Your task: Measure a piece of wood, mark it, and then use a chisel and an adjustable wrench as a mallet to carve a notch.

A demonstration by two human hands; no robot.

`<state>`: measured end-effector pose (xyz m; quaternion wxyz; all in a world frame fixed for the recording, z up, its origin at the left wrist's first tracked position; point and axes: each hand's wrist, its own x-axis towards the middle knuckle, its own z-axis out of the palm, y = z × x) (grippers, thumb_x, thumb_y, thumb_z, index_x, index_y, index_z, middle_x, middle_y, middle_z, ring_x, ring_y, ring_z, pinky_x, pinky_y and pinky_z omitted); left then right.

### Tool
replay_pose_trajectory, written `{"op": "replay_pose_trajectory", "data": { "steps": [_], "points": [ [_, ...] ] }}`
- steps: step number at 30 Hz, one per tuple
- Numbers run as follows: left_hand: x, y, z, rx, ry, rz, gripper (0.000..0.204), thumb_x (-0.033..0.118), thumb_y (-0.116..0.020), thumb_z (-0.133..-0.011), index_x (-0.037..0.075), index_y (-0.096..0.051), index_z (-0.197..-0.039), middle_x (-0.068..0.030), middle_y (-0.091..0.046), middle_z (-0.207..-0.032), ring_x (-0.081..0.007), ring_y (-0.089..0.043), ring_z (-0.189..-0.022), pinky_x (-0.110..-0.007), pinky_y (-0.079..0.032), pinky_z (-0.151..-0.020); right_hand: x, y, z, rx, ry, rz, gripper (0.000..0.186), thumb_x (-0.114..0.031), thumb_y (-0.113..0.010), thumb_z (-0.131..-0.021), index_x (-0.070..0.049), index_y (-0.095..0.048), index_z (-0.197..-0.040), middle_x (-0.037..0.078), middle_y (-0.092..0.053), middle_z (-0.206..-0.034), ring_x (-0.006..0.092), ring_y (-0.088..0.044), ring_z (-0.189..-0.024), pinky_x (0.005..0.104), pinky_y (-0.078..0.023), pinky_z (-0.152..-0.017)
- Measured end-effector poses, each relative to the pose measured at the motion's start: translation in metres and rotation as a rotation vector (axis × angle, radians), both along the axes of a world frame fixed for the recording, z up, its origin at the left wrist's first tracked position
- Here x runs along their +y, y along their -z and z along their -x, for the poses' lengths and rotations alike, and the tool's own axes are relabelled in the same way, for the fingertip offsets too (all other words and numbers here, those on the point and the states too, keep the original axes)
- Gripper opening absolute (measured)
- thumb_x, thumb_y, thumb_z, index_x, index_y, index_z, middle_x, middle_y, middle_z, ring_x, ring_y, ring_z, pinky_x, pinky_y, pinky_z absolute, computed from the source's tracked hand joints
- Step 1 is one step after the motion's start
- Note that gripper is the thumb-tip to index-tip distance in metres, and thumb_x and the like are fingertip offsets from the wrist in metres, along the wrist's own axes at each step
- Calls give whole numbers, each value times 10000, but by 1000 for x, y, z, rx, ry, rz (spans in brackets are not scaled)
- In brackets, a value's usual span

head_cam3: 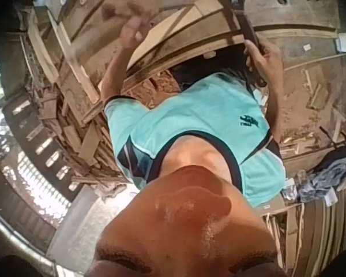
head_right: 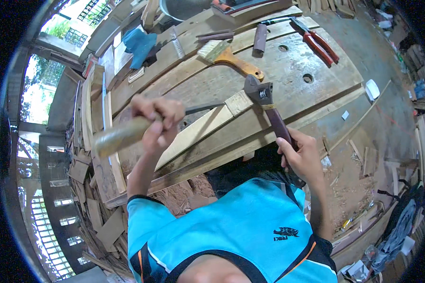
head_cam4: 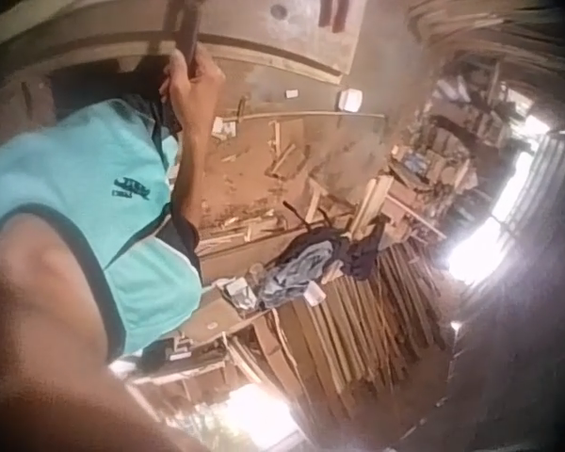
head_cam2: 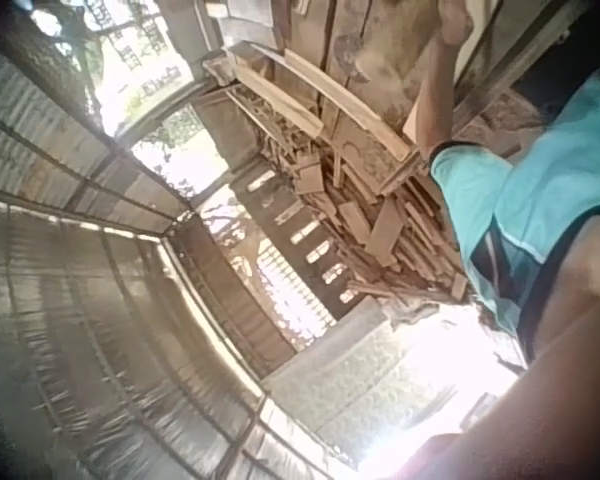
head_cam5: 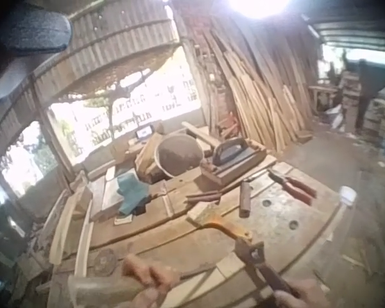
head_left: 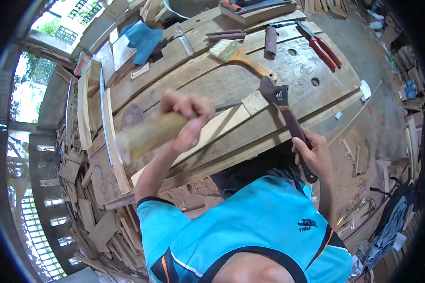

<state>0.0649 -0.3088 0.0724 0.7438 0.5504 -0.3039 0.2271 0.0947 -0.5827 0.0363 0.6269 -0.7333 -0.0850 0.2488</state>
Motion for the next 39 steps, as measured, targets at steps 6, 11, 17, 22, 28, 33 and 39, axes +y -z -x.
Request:
{"op": "replay_pose_trajectory", "data": {
  "steps": [6,11,17,22,28,33,39],
  "points": [
    [14,37,38,65,-240,256,229,109,-536,-679,105,-347,-810,-47,-398,-649,-158,-386,-576,-324,-349,-609,-1,17,-3,145,-10,-77,224,-128,-524,-835,33,-532,-991,34,-515,-591,86,-496,-432,211,-381,-367],
    [25,51,45,278,-364,827,170,110,-524,-627,100,-411,-754,-28,-382,-638,-156,-388,-599,-298,-341,-676,-5,23,-6,215,-23,-115,237,-160,-510,-853,29,-512,-996,35,-505,-578,90,-491,-424,214,-380,-362],
    [44,36,35,267,-249,817,148,114,-540,-660,93,-434,-762,-21,-383,-613,-132,-372,-545,-272,-346,-617,-7,23,-10,215,-67,-71,202,-186,-488,-865,12,-482,-899,42,-509,-588,92,-491,-423,208,-383,-369],
    [30,-13,30,-71,-330,-82,246,27,-661,-640,96,-451,-749,-28,-456,-643,-141,-466,-478,-290,-364,-435,-8,24,-15,271,-90,-100,206,-189,-499,-861,13,-487,-901,46,-520,-604,96,-504,-445,220,-390,-372],
    [-1,-16,-18,25,-493,-1371,270,89,-665,-540,82,-465,-723,-70,-507,-673,-257,-559,-605,-362,-425,-491,-10,25,-13,288,-63,-108,180,-170,-490,-862,7,-480,-895,54,-523,-609,103,-502,-444,222,-388,-373],
    [-3,24,-35,197,-455,-1519,326,93,-646,-548,87,-518,-848,-91,-562,-788,-283,-568,-692,-368,-447,-567,-10,24,-9,270,-83,-105,173,-170,-488,-863,-3,-483,-908,52,-526,-610,104,-504,-446,224,-395,-376],
    [1,25,-42,343,-336,-1354,280,84,-624,-559,68,-542,-826,-115,-570,-758,-307,-555,-739,-391,-437,-624,-9,24,-11,268,-109,-97,177,-185,-500,-859,-13,-485,-900,52,-530,-611,105,-510,-454,225,-403,-383]
  ]
}}
